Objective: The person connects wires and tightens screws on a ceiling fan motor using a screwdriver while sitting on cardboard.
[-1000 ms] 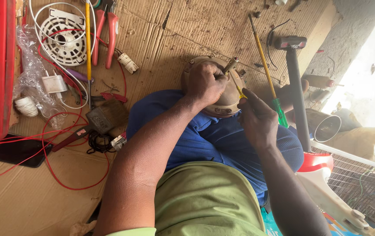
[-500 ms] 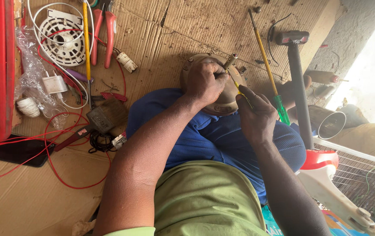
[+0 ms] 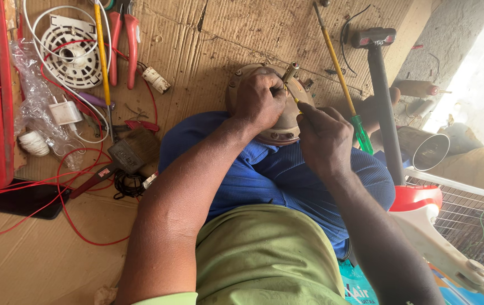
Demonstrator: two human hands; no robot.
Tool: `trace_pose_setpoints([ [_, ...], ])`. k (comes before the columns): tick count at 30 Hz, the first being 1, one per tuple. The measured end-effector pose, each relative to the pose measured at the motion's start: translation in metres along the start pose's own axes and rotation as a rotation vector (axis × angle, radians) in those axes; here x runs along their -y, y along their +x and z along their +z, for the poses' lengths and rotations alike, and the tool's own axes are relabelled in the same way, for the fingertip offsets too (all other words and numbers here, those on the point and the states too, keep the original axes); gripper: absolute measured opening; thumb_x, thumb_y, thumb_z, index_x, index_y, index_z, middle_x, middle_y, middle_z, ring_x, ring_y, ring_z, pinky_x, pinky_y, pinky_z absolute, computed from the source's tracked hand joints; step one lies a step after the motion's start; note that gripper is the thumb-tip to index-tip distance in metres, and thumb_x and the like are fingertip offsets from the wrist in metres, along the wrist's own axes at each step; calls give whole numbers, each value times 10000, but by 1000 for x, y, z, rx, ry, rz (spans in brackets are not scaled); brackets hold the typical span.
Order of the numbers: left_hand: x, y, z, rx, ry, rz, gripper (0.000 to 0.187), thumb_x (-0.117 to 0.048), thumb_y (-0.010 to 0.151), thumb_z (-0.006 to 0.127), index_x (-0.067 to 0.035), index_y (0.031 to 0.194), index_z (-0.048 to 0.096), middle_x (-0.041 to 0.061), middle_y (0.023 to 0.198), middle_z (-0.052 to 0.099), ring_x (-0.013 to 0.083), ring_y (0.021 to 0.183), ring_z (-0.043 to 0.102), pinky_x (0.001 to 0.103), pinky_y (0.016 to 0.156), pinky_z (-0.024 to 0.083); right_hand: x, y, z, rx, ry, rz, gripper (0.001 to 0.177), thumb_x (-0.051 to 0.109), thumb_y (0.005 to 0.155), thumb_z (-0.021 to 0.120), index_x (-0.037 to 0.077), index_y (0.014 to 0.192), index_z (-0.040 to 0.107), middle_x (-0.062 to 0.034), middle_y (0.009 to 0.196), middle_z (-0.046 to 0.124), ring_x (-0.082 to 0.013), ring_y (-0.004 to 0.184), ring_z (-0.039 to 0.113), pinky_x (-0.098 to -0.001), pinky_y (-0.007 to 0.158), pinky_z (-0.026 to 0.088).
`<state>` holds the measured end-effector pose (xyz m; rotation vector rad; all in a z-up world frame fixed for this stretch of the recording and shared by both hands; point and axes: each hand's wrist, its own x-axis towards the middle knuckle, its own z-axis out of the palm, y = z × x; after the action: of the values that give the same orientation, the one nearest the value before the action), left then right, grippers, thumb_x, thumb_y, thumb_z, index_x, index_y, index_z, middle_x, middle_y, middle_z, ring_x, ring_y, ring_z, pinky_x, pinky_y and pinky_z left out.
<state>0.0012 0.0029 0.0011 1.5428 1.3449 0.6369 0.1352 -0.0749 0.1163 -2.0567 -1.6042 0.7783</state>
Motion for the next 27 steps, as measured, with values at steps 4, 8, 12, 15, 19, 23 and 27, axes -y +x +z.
trace_pose_setpoints([
  [4,1,-2,-1,-79,52,202,66,-33,779,737,-55,723,711,104,839,706,281,856,683,421,799,532,3,6,-12,54,-35,-2,275,123,938,713,75,1203,772,-142,968,736,-251,874,730,-371,801,571],
  [8,0,-5,-5,-40,-2,165,87,-76,825,746,-72,744,714,92,836,679,269,853,676,416,798,532,5,4,-16,78,8,106,303,145,932,716,89,1226,758,-142,953,730,-239,859,730,-366,778,563],
  [12,0,-6,-4,-75,16,175,115,-102,812,780,-65,735,703,92,839,666,276,872,661,420,812,526,-2,2,-9,54,37,62,299,134,945,712,85,1237,755,-144,1023,738,-233,919,738,-353,817,569],
  [15,-1,-6,-6,-40,9,127,119,-107,813,779,-71,734,699,84,829,657,258,857,661,410,803,526,-4,2,-8,59,30,91,302,139,939,720,85,1234,757,-148,997,737,-238,902,739,-355,808,571],
  [19,0,-5,-4,-63,39,150,109,-76,792,765,-75,718,685,79,825,658,262,869,657,415,823,520,-4,0,-5,43,41,93,290,141,938,717,87,1219,761,-142,991,743,-229,878,743,-351,789,575],
  [23,3,-6,-2,-68,47,182,108,-45,784,739,-76,714,664,75,827,649,266,873,646,421,827,510,-2,9,-11,57,-28,7,277,135,927,732,89,1195,784,-161,981,754,-231,849,736,-355,774,573],
  [27,-1,-9,-7,-55,35,235,134,-20,805,712,-76,706,642,66,821,638,266,892,638,439,867,492,12,30,-26,241,-12,317,273,182,921,710,121,1178,777,-121,785,749,-162,667,731,-317,642,571],
])
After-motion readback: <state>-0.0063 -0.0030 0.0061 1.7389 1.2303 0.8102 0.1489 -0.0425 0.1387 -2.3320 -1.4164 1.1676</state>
